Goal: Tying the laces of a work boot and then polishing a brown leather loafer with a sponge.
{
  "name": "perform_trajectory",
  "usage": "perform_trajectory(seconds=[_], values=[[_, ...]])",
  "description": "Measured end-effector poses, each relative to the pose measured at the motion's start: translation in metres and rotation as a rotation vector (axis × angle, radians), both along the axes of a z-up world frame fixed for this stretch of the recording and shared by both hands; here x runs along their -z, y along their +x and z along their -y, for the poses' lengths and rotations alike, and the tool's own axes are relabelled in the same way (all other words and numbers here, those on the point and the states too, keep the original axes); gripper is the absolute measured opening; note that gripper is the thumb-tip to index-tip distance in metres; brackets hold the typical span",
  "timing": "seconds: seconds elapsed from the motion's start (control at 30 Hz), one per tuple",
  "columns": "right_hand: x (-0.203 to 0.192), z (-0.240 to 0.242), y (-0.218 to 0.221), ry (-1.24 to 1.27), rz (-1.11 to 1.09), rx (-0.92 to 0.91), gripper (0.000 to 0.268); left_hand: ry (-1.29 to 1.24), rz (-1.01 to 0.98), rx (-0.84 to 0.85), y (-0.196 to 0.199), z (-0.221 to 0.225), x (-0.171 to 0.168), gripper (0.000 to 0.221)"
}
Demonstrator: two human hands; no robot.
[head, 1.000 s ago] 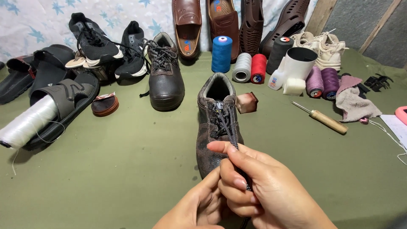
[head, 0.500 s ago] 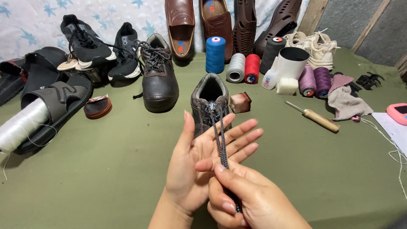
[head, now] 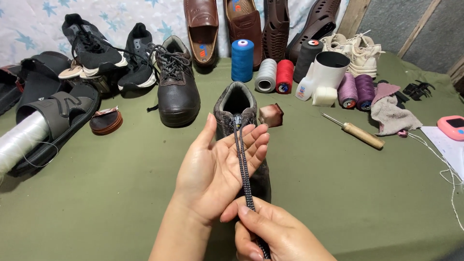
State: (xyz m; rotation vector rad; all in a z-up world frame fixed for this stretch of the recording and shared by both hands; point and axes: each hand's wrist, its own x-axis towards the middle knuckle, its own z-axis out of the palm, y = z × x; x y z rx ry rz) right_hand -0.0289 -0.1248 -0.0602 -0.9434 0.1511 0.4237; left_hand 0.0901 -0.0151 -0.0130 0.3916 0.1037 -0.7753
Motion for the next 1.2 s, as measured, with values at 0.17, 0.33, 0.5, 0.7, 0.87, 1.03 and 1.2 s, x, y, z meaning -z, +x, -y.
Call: perform_trajectory(seconds=[0.17,0.33,0.5,0.7,0.87,1.03,1.2], values=[[0.012,0.002,0.001,-0.139,0.117,-0.068,0.035,-0.070,0.030,0.021,-0.003,-0.002,-0.005,0.073],[0.012,0.002,-0.001,-0.229,0.102,-0.070,0.035,-0.036,0.019,0.003,-0.006,-0.001,-0.003,0.066],[0.024,0.004,-0.001,-0.323,0.049,-0.082,0.050,0.084,0.000,-0.042,-0.018,0.001,-0.011,0.062],[0.046,0.006,0.000,-0.270,0.103,-0.144,0.042,0.230,-0.032,-0.115,-0.031,0.002,-0.012,0.058],[0.061,0.005,-0.001,-0.123,-0.036,-0.124,0.033,0.231,0.008,-0.105,-0.042,0.002,-0.006,0.039],[0.053,-0.005,-0.002,-0.135,-0.169,-0.054,0.021,0.224,0.050,-0.134,-0.045,0.003,-0.001,0.031],[0.050,0.004,0.002,-0.204,-0.102,-0.131,0.026,0.228,0.037,-0.158,-0.042,0.002,0.004,0.026]])
